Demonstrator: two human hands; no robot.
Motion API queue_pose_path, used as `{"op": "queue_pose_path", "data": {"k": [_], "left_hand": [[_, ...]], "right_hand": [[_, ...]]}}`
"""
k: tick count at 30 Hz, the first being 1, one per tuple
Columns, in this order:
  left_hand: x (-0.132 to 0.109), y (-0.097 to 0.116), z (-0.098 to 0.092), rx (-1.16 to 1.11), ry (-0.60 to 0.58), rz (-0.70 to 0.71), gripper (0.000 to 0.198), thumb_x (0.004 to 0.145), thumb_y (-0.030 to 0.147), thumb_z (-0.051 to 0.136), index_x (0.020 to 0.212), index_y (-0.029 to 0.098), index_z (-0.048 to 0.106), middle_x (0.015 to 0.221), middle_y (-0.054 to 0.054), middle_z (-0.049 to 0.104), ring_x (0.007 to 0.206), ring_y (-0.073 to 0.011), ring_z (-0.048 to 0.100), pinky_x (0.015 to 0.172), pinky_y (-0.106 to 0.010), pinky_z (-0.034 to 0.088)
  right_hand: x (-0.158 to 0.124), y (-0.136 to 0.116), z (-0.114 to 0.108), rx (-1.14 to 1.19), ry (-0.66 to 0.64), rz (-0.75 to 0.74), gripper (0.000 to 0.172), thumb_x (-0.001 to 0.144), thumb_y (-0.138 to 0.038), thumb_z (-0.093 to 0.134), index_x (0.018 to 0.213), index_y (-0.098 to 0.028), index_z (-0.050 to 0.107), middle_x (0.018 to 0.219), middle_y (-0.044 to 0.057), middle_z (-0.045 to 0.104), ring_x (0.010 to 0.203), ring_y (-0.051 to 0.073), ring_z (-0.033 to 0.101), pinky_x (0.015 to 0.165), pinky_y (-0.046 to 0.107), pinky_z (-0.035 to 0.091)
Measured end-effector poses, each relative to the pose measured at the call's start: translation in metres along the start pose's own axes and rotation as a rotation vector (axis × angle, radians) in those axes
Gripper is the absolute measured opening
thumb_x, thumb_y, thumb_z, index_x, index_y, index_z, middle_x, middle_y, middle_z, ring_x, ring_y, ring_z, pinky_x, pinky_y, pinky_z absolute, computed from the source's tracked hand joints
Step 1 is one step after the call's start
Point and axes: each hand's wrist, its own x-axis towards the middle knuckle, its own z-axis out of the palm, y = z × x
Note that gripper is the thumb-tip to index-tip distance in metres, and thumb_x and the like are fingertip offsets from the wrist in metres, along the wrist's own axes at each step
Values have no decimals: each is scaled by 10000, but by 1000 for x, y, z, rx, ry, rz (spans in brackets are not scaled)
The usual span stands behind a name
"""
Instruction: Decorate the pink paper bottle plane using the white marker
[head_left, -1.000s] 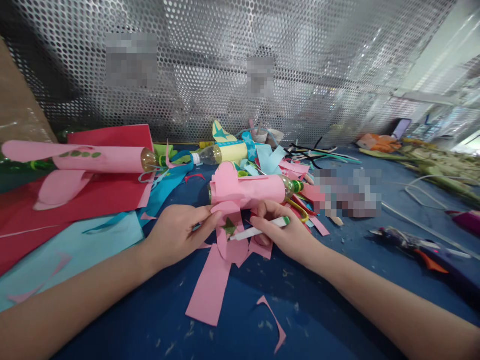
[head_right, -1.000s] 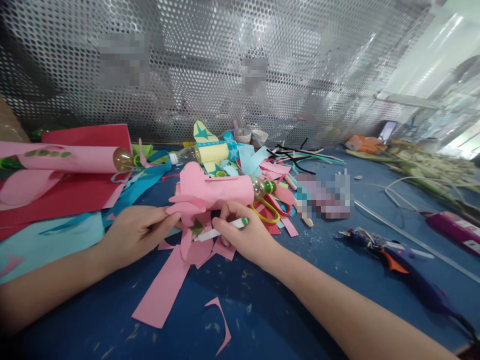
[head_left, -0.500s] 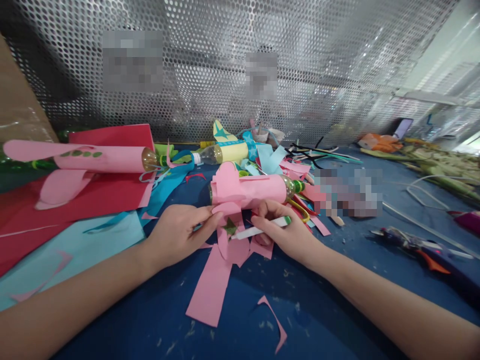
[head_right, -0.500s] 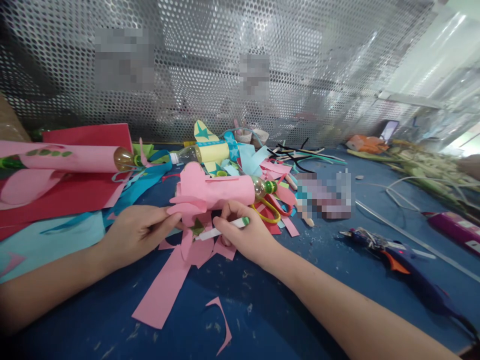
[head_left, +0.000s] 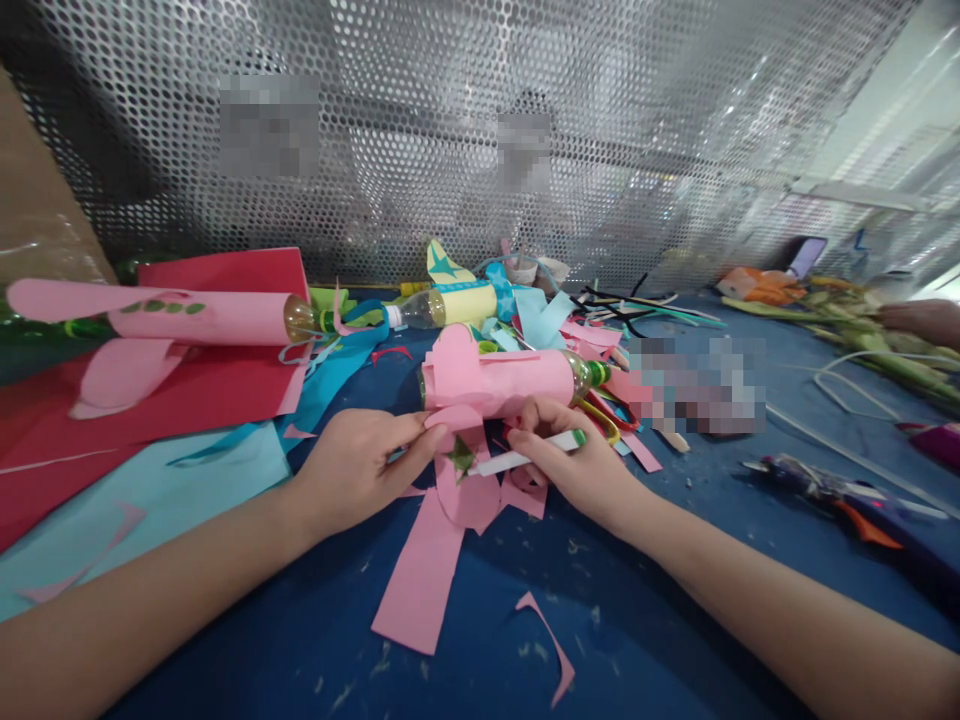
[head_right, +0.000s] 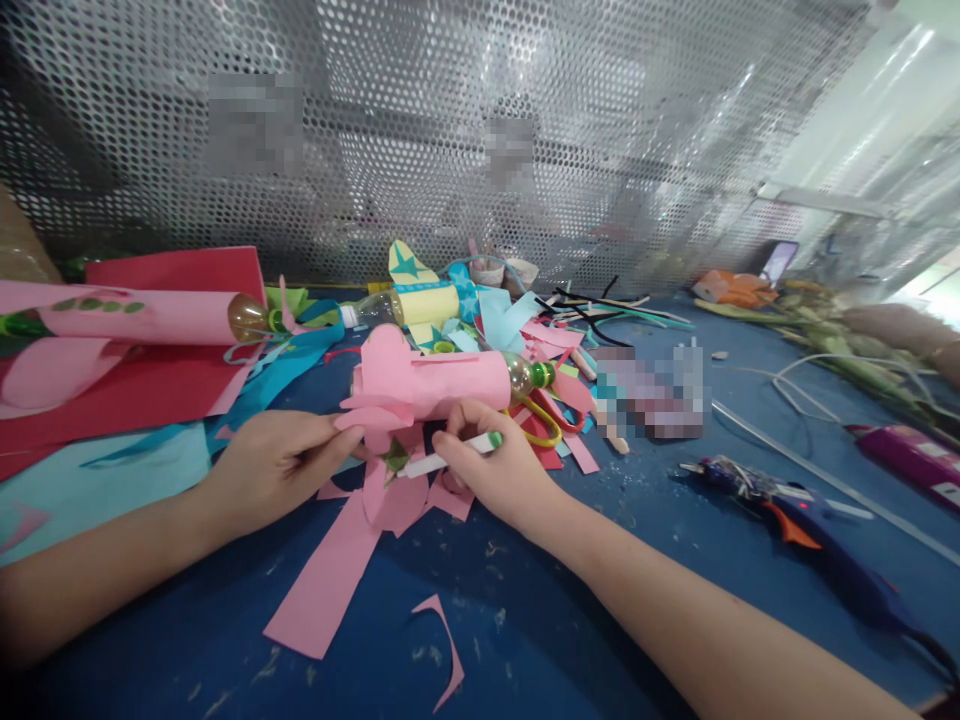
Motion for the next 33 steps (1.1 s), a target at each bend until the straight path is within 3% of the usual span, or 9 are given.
{"op": "queue_pose_path", "data": {"k": [21,33], "left_hand": [[0,1,-1,4,4,-15,479,1017,344,389,699,178,707,504,7,639,450,-119,579,454,-239,327],[-1,-1,0,3,-4,-17,473,1015,350,386,719,180,714,506,7,644,457,-128,591,455,-244,331]], "right_hand": [[-1,-1,3,0,-57,40,290,757,-315,668,622,-231,426,410,-83,483,366,85,416,405,216,304],[-1,2,2,-5,-50,25,291,774,-354,671,654,-233,435,427,-80,490,380,94,431,421,230,336]]}}
